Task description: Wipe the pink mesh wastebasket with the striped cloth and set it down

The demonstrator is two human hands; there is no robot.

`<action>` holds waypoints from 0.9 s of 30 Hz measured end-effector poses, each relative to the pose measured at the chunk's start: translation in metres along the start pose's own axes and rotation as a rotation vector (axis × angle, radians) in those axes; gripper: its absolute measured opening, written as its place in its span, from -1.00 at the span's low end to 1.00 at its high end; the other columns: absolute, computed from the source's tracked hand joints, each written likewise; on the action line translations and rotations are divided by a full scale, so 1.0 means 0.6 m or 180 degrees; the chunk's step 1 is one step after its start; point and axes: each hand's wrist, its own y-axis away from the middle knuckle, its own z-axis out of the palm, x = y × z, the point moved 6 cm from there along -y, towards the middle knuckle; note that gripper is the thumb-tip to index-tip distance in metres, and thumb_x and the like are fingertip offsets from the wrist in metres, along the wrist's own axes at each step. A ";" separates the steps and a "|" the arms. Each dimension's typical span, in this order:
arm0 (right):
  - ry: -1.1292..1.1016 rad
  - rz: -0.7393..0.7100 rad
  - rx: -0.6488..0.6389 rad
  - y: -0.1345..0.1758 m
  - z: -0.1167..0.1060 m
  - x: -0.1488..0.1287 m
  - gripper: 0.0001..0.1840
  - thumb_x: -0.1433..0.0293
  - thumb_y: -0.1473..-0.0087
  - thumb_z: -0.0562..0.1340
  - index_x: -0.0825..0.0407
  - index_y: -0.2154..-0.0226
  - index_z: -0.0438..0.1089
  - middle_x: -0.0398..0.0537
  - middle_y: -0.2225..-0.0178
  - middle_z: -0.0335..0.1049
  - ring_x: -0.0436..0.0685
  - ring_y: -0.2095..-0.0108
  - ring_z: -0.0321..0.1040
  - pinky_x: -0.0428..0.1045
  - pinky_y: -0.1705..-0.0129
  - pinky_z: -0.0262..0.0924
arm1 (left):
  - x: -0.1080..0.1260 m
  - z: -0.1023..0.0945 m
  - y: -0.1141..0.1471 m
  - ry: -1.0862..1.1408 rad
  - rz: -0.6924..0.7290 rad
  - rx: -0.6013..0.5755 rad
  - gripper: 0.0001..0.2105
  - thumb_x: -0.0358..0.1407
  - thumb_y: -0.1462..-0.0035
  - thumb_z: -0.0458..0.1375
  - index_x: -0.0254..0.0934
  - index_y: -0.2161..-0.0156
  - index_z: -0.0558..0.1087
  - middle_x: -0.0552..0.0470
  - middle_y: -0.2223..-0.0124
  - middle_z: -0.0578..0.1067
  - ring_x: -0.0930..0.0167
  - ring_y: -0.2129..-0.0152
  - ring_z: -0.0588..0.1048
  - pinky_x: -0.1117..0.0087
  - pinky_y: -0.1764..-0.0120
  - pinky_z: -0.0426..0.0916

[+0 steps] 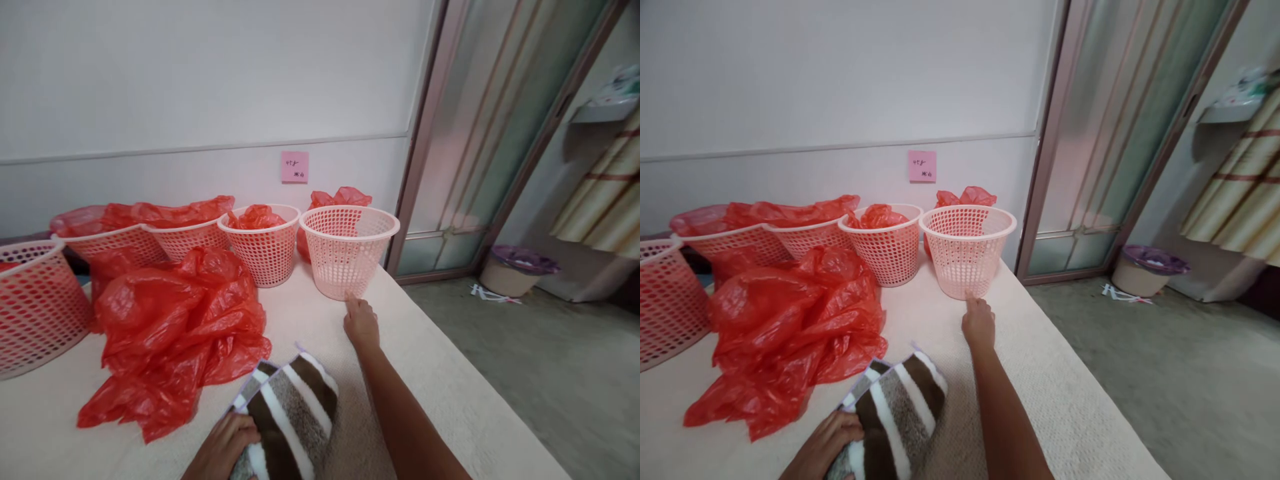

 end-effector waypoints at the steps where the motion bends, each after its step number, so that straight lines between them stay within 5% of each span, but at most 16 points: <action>1: 0.0018 -0.0007 -0.0004 -0.005 0.002 -0.001 -0.34 0.52 -0.10 0.06 -0.06 -0.26 0.11 0.08 0.11 0.33 0.24 0.12 0.28 0.07 0.16 0.10 | 0.000 0.002 0.000 0.0021 -0.0001 -0.0057 -0.55 -0.33 0.02 0.26 -0.12 -0.01 0.30 0.03 0.13 0.53 0.35 0.18 0.53 0.38 0.10 0.48; 7: 0.0096 -0.0029 -0.0023 -0.027 0.012 -0.003 -0.38 0.50 -0.13 0.04 -0.01 -0.26 0.11 0.12 0.13 0.32 0.25 0.13 0.27 0.08 0.16 0.11 | -0.006 0.013 0.004 0.0122 -0.0163 -0.0355 -0.61 -0.30 -0.05 0.24 -0.14 -0.01 0.32 0.00 0.10 0.52 0.32 0.16 0.51 0.33 0.08 0.46; 27: 0.0133 -0.0101 -0.0094 -0.024 0.020 -0.013 -0.40 0.47 -0.17 0.01 0.08 -0.27 0.08 0.20 0.06 0.38 0.28 0.10 0.32 0.14 0.12 0.16 | -0.005 0.018 0.003 0.0520 -0.0384 -0.0453 -0.62 -0.39 -0.02 0.17 -0.21 0.02 0.25 -0.08 0.09 0.43 0.27 0.15 0.43 0.18 0.08 0.40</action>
